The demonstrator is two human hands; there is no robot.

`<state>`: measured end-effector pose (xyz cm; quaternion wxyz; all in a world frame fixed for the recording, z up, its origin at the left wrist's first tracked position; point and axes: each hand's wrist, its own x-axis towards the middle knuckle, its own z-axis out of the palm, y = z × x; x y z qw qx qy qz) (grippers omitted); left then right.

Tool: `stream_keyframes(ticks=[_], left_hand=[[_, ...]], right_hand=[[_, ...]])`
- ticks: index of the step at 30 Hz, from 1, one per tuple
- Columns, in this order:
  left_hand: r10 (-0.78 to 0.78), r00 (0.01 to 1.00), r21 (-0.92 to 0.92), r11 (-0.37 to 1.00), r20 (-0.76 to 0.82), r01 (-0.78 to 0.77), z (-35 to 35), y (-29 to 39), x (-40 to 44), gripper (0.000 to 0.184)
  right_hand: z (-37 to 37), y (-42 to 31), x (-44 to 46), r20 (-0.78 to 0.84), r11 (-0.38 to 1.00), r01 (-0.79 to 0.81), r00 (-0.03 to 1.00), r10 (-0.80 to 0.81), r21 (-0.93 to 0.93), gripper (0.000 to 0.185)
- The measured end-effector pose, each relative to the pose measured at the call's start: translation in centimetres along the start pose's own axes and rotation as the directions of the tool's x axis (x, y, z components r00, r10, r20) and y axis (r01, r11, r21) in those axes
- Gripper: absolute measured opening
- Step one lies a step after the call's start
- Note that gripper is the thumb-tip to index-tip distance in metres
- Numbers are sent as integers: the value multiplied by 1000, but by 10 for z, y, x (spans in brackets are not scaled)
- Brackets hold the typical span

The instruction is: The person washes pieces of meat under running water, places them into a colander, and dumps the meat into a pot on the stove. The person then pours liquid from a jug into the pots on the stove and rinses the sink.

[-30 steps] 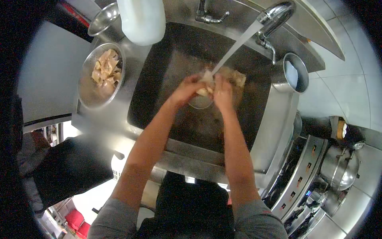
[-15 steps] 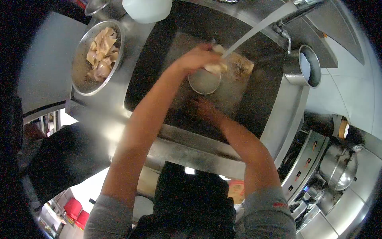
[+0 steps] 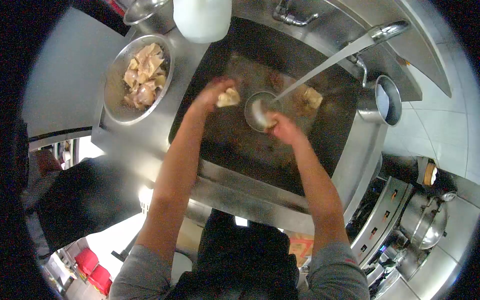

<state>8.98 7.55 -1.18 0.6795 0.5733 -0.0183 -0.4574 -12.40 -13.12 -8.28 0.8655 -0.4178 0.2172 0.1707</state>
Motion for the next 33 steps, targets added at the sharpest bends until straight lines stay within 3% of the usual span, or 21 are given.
stream_keyframes(ticks=[1,3,4,7,8,10,13,16,17,19,20,22,25,27,28,29,30,32,33], left_hand=[[-6,998,-32,999,64,8,5,0,1,39],[-17,980,-92,995,200,36,23,-3,-5,46],[16,954,-102,995,301,15,29,-2,-7,59],[27,959,-47,999,282,-14,50,-20,7,54],[3,971,74,997,238,-21,63,-15,3,58],[28,956,-23,1000,293,-22,74,-12,-4,56],[17,947,-53,999,320,0,72,-29,12,57],[-85,969,11,996,232,85,70,-37,17,56],[-132,974,33,991,182,128,69,-40,14,55],[-77,988,45,996,134,72,67,-38,18,51],[-54,993,50,998,108,48,65,-38,20,49],[-106,979,-72,990,172,120,54,-39,28,43],[-89,966,-255,955,241,151,60,-29,8,37],[13,979,-278,959,205,46,59,-10,2,36],[81,983,-237,971,163,-41,55,-4,2,36],[154,980,-193,973,125,-129,53,5,1,36],[109,983,-336,940,149,-54,50,19,-6,31],[189,976,-290,945,104,-151,38,34,-10,27],[222,971,-263,945,82,-194,33,38,-13,25]], right_hand=[[-16,-6,9,14,991,87,996,-89,103,43],[-14,-21,19,-89,924,142,989,-118,355,40],[-11,-25,23,-138,864,174,983,-122,473,39],[3,-26,25,-34,819,172,982,-184,548,44],[21,-28,22,-111,819,204,979,-171,536,47],[61,-37,7,-273,820,264,952,-137,508,51],[48,-35,7,-214,928,294,945,-246,230,61],[53,-49,-6,-388,982,62,922,11,176,63],[60,-50,-12,-406,992,75,914,-27,103,60],[77,-57,-23,-425,994,101,898,-113,-52,55],[83,-67,-24,-480,955,93,848,-225,-283,49],[86,-78,-24,-505,745,-11,742,-441,-667,37],[61,-84,-14,-418,670,55,743,-523,-740,30],[59,-71,-10,-472,876,360,741,-477,-321,27],[57,-60,-6,-490,876,478,749,-446,-67,25],[49,-39,0,-429,894,364,786,-445,-261,23],[38,-9,9,-371,859,245,824,-429,-450,21],[18,64,31,-11,691,212,953,-303,-691,23],[49,62,26,19,536,94,989,-144,-839,28]])
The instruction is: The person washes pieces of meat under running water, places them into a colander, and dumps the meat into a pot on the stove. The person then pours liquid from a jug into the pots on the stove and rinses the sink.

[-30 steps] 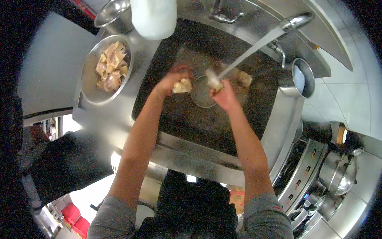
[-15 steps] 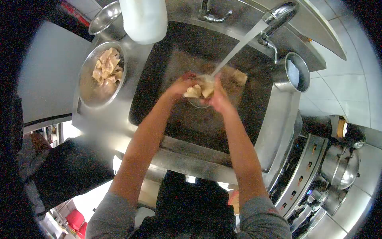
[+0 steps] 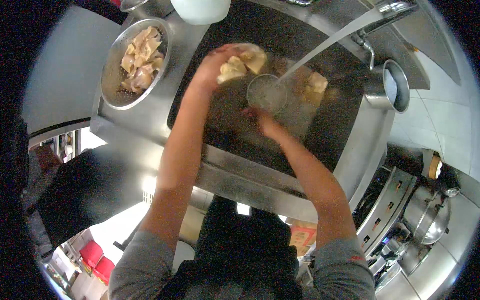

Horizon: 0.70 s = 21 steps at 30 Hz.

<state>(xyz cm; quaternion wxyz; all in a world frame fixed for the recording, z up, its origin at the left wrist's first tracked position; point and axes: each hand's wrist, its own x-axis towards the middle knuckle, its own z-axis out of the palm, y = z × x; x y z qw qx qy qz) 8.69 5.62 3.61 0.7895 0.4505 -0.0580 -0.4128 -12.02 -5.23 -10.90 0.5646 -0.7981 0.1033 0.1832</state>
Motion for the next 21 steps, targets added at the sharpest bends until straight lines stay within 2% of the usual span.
stream_keyframes(ticks=[2,3,4,5,6,8,9,11,12,13,14,15,16,17,20,21], left_hand=[[-6,996,-20,1000,-85,5,-7,5,-7,24],[7,994,-26,1000,-113,-10,-9,7,-7,24],[23,991,-34,999,-136,-28,-7,10,-3,24],[26,982,-22,999,-185,-31,2,16,-8,26],[23,988,-22,999,-151,-27,4,16,-10,27],[33,996,-21,999,-89,-35,0,21,-9,29],[5,998,-8,1000,-68,-5,-2,22,-8,31],[23,995,-22,999,-93,-26,3,26,-9,31],[29,994,-28,999,-109,-33,4,28,-11,31],[46,994,-66,996,-96,-52,-2,23,-5,31],[49,994,-64,996,-100,-55,-3,25,-5,31],[50,994,-59,997,-102,-56,-4,27,-6,31],[46,994,-53,997,-100,-52,-2,27,-7,31],[43,995,-59,997,-91,-49,0,26,-7,31],[34,996,-61,997,-82,-39,4,27,-8,32],[26,995,-55,998,-92,-31,5,28,-9,32]], right_hand=[[33,-21,7,220,900,168,972,-83,-402,34],[48,-10,17,328,749,388,914,-238,-538,37],[56,1,25,453,528,572,820,-350,-627,39],[60,2,26,441,606,483,867,-232,-632,40],[65,3,22,430,672,384,897,-107,-633,41],[71,23,31,535,640,374,842,69,-671,43],[63,30,28,547,721,295,826,138,-628,41],[32,12,10,486,925,-80,832,268,-371,39],[16,7,1,425,939,-294,837,344,-180,38],[3,5,-7,343,894,-447,845,410,34,37],[-14,-4,-13,254,822,-511,855,453,253,36],[-31,-12,-16,164,746,-483,871,463,459,36],[-60,-55,-28,138,692,-425,892,431,584,30],[-67,-44,-18,39,518,-242,928,371,820,30],[-97,-26,8,-215,645,26,952,216,764,29],[-104,-25,14,-182,670,-51,945,273,741,28]])
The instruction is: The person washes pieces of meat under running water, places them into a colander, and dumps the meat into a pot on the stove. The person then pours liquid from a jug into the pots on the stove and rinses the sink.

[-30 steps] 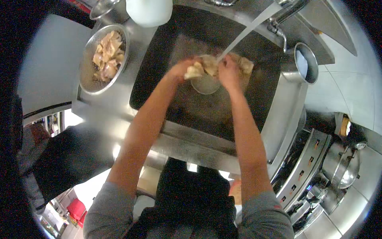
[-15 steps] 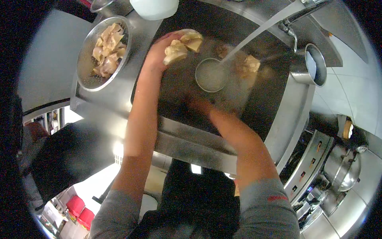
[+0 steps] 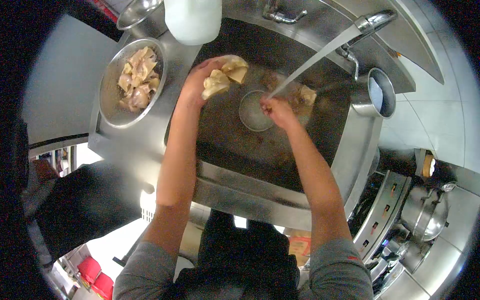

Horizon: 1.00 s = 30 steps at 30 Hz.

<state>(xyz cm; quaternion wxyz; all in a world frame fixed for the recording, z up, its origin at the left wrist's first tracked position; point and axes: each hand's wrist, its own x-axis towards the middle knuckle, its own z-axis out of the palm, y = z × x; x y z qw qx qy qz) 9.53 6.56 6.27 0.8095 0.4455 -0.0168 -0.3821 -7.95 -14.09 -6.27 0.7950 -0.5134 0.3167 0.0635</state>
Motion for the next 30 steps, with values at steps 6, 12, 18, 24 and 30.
stream_keyframes(ticks=[6,12,18,24,30], left_hand=[[53,998,42,998,24,-54,13,-1,-12,30],[378,922,364,872,-79,-327,42,66,-72,31],[731,651,713,567,-205,-412,0,159,-141,35],[849,484,902,360,-211,-239,-92,185,-133,35],[958,220,962,-130,184,-238,-63,123,-171,31]], right_hand=[[36,-35,-3,-133,991,128,982,-131,-35,18],[50,-72,-33,-63,963,-32,998,16,-266,20],[165,-143,-87,168,911,374,923,-347,-174,28],[252,-175,-88,341,778,607,774,-534,-160,25],[73,-65,-76,337,84,327,913,231,-941,23]])
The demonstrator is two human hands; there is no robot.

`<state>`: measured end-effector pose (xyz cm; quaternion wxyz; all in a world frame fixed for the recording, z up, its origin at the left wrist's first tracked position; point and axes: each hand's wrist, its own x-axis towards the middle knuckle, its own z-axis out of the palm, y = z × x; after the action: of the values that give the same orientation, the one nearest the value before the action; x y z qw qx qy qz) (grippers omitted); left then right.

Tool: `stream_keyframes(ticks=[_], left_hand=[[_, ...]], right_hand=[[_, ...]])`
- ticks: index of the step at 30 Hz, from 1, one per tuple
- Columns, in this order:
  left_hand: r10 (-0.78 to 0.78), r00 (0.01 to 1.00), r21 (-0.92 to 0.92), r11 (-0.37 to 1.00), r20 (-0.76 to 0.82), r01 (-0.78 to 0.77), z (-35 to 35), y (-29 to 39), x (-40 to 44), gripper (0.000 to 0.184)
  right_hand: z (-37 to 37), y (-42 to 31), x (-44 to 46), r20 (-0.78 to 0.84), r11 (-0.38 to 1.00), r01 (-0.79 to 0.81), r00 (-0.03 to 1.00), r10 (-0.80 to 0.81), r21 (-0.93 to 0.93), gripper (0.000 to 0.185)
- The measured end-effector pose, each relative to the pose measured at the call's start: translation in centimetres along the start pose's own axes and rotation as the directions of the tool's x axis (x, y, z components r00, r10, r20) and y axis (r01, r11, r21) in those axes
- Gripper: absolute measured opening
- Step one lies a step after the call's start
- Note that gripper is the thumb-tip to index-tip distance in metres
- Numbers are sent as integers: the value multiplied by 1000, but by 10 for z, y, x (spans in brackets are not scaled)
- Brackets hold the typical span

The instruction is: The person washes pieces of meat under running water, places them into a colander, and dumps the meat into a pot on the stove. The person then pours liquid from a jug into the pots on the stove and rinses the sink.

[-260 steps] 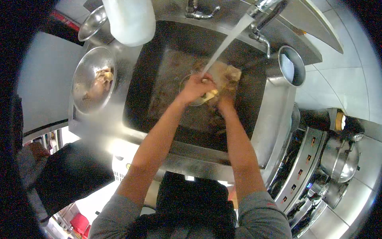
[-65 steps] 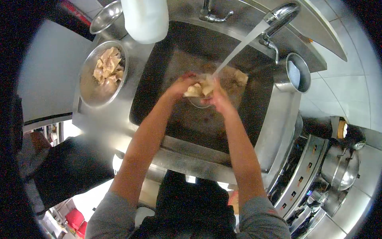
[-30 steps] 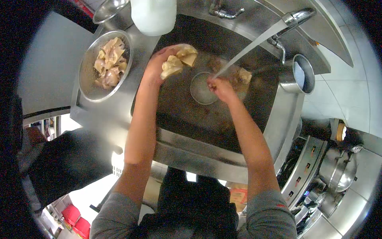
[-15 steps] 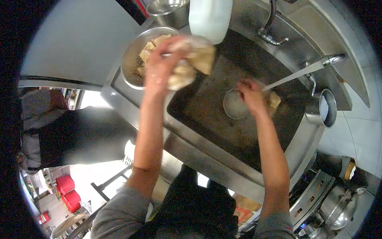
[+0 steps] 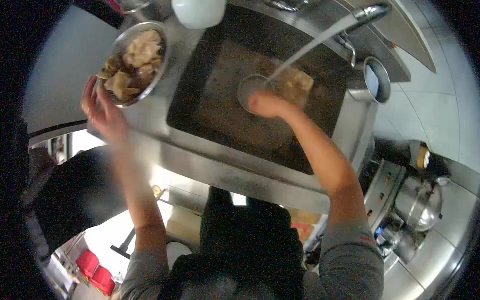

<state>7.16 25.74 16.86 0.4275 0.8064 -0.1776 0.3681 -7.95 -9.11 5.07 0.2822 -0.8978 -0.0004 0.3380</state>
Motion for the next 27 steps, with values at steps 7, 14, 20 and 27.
stream_keyframes(ticks=[7,14,20,27], left_hand=[[-156,889,-77,975,430,209,-4,74,-106,18],[-87,857,-118,979,509,169,6,63,-128,14],[-348,409,-127,611,843,781,39,72,-124,23],[-159,-93,69,-149,983,986,188,75,-151,49]], right_hand=[[205,202,17,461,928,-102,845,271,-359,36],[194,169,14,425,959,-281,870,249,15,36],[42,92,30,16,539,-170,960,279,825,33],[-4,41,38,-382,-4,387,913,144,922,35]])
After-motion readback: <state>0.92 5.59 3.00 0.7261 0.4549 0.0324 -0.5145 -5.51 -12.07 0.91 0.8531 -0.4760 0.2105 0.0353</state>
